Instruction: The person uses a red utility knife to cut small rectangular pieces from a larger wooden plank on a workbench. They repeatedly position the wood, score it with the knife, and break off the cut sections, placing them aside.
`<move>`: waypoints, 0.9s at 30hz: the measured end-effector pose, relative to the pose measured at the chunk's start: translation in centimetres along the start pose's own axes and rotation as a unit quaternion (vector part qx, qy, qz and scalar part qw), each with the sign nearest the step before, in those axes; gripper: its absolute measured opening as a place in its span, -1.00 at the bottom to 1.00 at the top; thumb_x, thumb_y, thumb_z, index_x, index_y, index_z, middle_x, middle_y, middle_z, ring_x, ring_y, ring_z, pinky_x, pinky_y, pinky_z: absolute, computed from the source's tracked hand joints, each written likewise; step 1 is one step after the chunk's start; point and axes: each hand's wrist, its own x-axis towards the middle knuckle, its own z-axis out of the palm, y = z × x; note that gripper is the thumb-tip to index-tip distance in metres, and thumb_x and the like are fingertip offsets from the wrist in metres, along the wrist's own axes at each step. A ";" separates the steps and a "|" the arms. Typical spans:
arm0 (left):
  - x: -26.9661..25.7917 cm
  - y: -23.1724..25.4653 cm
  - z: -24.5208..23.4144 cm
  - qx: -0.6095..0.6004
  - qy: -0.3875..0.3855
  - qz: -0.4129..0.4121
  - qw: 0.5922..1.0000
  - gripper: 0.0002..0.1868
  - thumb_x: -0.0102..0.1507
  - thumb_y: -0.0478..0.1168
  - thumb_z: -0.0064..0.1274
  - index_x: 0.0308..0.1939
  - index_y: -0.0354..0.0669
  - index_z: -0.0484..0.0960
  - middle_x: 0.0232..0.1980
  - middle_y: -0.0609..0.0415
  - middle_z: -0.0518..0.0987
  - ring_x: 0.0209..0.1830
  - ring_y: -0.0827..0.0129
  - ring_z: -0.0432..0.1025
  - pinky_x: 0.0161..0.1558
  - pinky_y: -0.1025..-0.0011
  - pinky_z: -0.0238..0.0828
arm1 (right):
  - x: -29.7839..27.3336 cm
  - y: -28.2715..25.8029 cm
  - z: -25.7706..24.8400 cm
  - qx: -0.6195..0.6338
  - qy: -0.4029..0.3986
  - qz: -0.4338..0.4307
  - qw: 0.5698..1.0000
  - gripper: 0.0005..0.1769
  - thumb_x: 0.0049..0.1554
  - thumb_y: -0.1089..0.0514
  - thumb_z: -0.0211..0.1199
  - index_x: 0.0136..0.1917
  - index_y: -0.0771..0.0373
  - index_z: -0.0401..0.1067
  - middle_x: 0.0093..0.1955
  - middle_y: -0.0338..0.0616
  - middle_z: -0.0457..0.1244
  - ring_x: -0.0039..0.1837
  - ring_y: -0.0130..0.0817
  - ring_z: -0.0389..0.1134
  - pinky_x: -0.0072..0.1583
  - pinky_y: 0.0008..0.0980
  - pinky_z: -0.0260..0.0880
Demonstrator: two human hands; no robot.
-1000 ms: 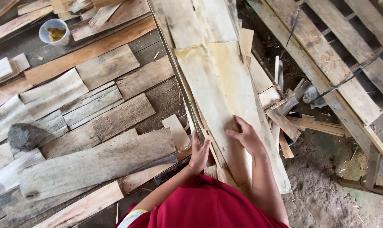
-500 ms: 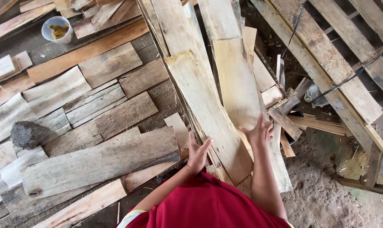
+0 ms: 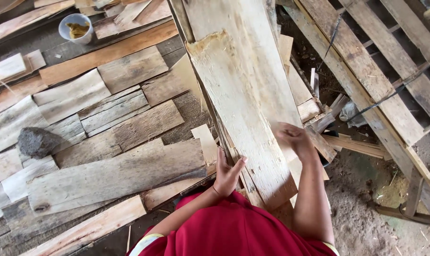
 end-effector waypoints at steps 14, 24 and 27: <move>-0.5 -3.3 -4.0 -0.140 0.042 0.095 0.985 -0.45 0.19 -0.48 0.26 0.19 -0.23 0.36 0.11 -0.05 0.58 0.06 0.44 0.40 0.20 0.22 0.42 | 7.4 7.3 6.3 -0.320 0.021 0.032 0.947 -0.36 0.05 -0.31 0.26 0.40 -0.29 0.38 0.42 -0.34 0.17 0.37 -0.05 0.27 0.23 0.03 0.41; -1.1 -5.4 -2.4 -0.039 0.026 0.082 0.996 -0.20 0.19 -0.39 0.27 0.45 -0.29 0.21 0.39 -0.20 0.32 0.47 0.12 0.14 0.47 -0.02 -0.02 | 5.3 8.4 4.0 -0.391 0.027 0.076 0.917 0.03 -0.07 -0.41 0.27 0.60 -0.13 0.16 0.54 -0.05 0.13 0.50 0.11 0.17 0.36 0.21 0.28; -1.2 -7.2 -1.9 -0.028 0.008 0.064 0.998 -0.09 0.20 -0.36 0.28 0.53 -0.29 0.08 0.49 -0.22 0.22 0.56 0.07 0.03 0.51 -0.05 -0.15 | 6.9 11.8 5.6 -0.452 0.046 0.025 0.891 -0.19 0.08 -0.19 -0.07 0.58 0.00 0.19 0.50 -0.05 0.21 0.38 0.09 0.33 0.32 0.09 0.36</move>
